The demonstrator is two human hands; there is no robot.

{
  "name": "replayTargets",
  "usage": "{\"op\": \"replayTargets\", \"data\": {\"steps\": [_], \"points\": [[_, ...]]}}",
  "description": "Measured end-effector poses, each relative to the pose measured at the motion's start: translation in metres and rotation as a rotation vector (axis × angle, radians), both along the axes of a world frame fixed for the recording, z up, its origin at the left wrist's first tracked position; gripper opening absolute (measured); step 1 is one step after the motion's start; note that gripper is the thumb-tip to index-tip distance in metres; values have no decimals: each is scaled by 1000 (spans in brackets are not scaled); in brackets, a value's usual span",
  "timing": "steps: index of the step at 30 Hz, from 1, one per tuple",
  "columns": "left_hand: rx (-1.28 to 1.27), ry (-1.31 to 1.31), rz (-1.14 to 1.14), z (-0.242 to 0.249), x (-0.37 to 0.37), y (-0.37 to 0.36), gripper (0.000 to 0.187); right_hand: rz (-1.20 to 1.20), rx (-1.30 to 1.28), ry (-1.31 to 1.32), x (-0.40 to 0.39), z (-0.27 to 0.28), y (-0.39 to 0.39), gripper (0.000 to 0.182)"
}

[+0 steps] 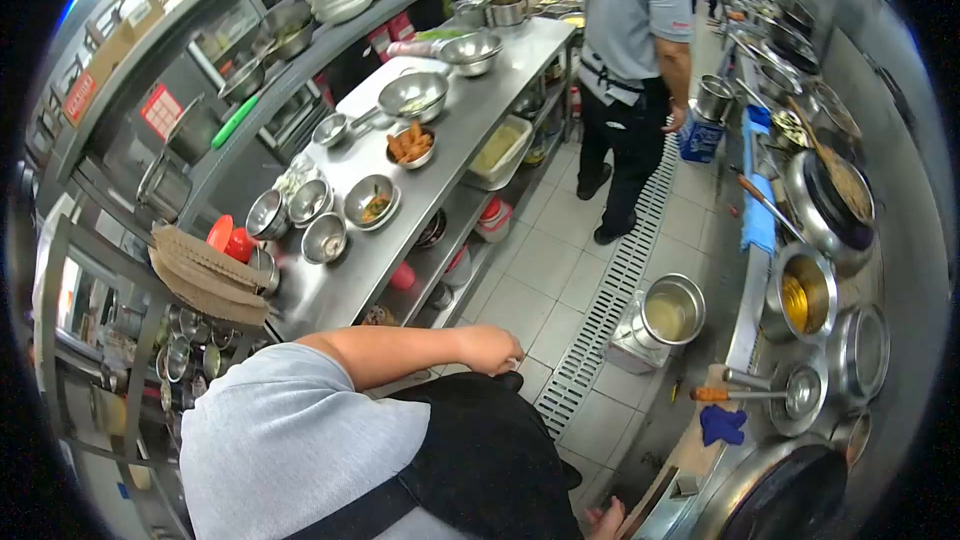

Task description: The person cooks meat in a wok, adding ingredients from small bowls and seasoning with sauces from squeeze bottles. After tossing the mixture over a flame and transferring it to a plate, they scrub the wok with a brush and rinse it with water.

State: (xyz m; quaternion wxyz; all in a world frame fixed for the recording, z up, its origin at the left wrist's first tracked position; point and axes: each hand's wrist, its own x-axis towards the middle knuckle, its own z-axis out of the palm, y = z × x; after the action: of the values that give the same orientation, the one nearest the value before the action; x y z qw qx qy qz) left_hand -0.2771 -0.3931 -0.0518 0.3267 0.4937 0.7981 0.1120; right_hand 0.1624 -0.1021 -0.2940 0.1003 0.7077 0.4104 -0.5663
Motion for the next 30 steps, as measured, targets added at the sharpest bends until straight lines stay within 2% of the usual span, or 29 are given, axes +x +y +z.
{"op": "replayTargets", "data": {"steps": [1,3,5,7,8,9,11,13,15,18,23,25,26,29,30], "points": [[-15,5,95,-4,-12,-17,30,107,14,-32,-18,17,-5,41],[111,7,414,-9,-34,-56,30,271,34,-86,-65,48,-20,38],[333,-393,1087,-28,-64,-98,41,387,46,-133,-119,78,-41,35],[653,-587,1561,-42,-102,-146,44,488,39,-89,-178,101,-58,36],[840,-649,1767,-42,-119,-169,46,596,46,23,-202,100,-64,39],[1011,-692,1927,-36,-134,-188,46,704,48,136,-225,96,-69,41],[1145,-676,2081,-36,-162,-219,44,904,80,240,-271,107,-86,47],[1082,-636,2140,-32,-180,-233,41,1016,123,227,-305,116,-90,50],[1015,-591,2193,-24,-191,-244,38,1126,88,322,-329,112,-83,52],[1029,-518,2192,-16,-207,-256,29,1066,104,334,-347,122,-76,50],[1090,-448,2160,-5,-216,-257,29,1107,141,298,-340,132,-69,48],[1257,-352,2111,0,-214,-252,26,1162,145,279,-330,137,-72,48],[1261,-355,2104,5,-211,-249,26,1178,151,274,-325,138,-73,48],[1141,-210,2003,21,-196,-235,21,1207,159,367,-311,133,-75,45],[1069,-197,1842,24,-186,-226,21,1213,185,396,-308,131,-71,42]]}}
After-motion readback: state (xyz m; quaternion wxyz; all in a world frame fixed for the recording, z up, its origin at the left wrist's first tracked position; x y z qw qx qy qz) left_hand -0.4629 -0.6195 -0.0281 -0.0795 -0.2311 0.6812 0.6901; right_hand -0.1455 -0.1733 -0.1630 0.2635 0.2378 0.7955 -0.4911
